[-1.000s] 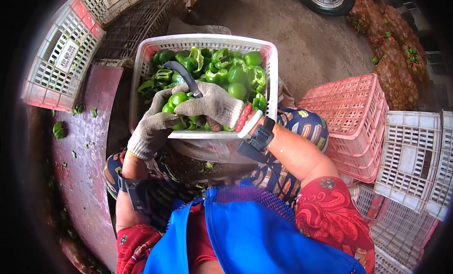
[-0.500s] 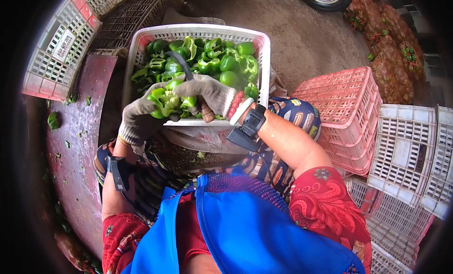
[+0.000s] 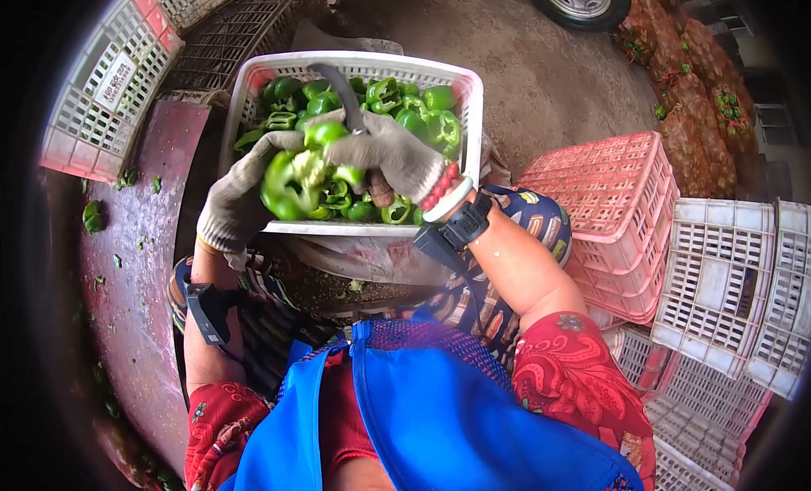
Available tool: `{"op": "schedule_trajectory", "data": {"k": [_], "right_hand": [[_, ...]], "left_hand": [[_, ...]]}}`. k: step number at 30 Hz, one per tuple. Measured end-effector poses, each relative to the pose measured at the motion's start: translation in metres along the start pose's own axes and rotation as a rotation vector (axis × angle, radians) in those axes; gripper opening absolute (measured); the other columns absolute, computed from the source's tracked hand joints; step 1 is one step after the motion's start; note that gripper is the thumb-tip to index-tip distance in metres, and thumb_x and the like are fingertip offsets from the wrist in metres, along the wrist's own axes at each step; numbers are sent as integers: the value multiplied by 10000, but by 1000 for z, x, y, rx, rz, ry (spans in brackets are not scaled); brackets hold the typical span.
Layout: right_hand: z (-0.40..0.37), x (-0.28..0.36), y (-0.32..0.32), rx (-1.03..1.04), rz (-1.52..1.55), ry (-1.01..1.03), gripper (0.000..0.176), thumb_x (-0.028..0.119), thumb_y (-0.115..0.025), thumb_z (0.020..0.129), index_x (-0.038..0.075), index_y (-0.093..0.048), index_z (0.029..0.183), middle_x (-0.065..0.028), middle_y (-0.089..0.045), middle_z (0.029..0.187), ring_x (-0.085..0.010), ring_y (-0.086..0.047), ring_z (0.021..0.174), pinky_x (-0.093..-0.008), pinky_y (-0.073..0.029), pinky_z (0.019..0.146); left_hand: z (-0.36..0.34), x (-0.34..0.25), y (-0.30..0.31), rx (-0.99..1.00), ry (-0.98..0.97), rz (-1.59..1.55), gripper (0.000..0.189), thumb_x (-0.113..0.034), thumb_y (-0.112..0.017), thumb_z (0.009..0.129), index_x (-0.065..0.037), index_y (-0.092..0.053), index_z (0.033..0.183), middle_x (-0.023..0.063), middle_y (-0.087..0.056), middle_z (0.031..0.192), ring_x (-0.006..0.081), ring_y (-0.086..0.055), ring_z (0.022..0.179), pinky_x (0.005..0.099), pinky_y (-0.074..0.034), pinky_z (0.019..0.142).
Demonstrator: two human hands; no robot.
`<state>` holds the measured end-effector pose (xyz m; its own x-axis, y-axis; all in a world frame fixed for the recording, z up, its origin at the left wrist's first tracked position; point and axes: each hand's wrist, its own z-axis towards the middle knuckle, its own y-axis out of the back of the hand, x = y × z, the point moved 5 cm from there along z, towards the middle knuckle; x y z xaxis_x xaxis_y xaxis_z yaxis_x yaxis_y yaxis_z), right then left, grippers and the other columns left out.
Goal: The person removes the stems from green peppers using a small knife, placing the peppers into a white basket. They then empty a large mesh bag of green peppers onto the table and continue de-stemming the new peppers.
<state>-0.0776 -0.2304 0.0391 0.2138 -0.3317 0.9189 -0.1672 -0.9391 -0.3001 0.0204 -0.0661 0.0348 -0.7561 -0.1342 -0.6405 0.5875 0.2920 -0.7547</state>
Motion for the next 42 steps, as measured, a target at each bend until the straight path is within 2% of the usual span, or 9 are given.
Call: {"op": "schedule_trajectory", "data": {"k": [4,10,13,18,25,31,35,39,42], "right_hand": [[-5,-7,-8,18,-181,-115,585,381,-795,874,32,-655,1323,-34,-666,838,-93,-558,515,-220,-450,444],[-1,-31,-3,-13,-115,-232,660,390,-731,855,32,-613,1396,-64,-672,943,-120,-581,562,-242,-476,489],[5,-51,-4,-87,-8,-125,615,465,-766,873,6,-650,1267,-59,-641,808,-125,-529,404,-238,-458,399],[10,-47,7,-180,153,-285,504,579,-703,898,75,-680,922,-49,-573,584,-132,-470,364,-275,-407,324],[13,-29,0,-254,541,-72,475,556,-652,965,104,-664,1111,-53,-664,753,-103,-518,472,-238,-384,347],[-4,8,14,-168,642,33,498,494,-722,948,53,-652,1170,-134,-681,882,-78,-492,497,-213,-355,370],[-18,18,73,-429,-710,-202,512,332,-810,921,-1,-675,1286,-46,-668,766,-80,-570,552,-250,-404,400],[-23,-33,35,-218,199,-242,736,287,-761,957,77,-427,1577,-84,-694,1132,-83,-546,535,-218,-429,387],[-26,-45,-26,-147,212,-151,709,330,-685,1007,139,-354,1603,-24,-620,997,-80,-564,540,-215,-405,312]], "left_hand": [[4,5,22,-280,197,848,269,-161,-787,890,-58,-608,1062,34,-656,930,144,-618,863,298,-506,798],[2,16,25,-139,231,1078,581,-335,-807,884,6,-612,1312,272,-724,1149,330,-723,1068,421,-542,915],[1,9,12,-235,374,1303,499,-296,-828,869,-20,-639,1239,171,-728,1144,193,-698,1021,377,-543,857],[1,28,7,-451,-338,1553,395,-222,-795,825,-35,-615,1123,212,-636,1003,454,-630,916,495,-526,784],[-3,27,-16,-373,-808,1869,391,-142,-738,839,-59,-545,1170,203,-585,1088,435,-605,908,547,-505,778],[5,10,27,-805,-294,838,293,-194,-768,951,-23,-590,1109,76,-704,934,93,-657,738,260,-523,609],[7,-7,48,-816,-244,624,303,-219,-716,1004,4,-621,1187,64,-708,1004,106,-679,835,260,-559,716],[18,7,32,-724,-306,658,455,-174,-769,954,8,-557,1313,119,-687,1140,149,-688,950,292,-594,804],[26,19,9,-615,-411,599,545,-109,-742,967,-28,-490,1443,131,-598,1328,156,-627,1090,287,-565,915]]}}
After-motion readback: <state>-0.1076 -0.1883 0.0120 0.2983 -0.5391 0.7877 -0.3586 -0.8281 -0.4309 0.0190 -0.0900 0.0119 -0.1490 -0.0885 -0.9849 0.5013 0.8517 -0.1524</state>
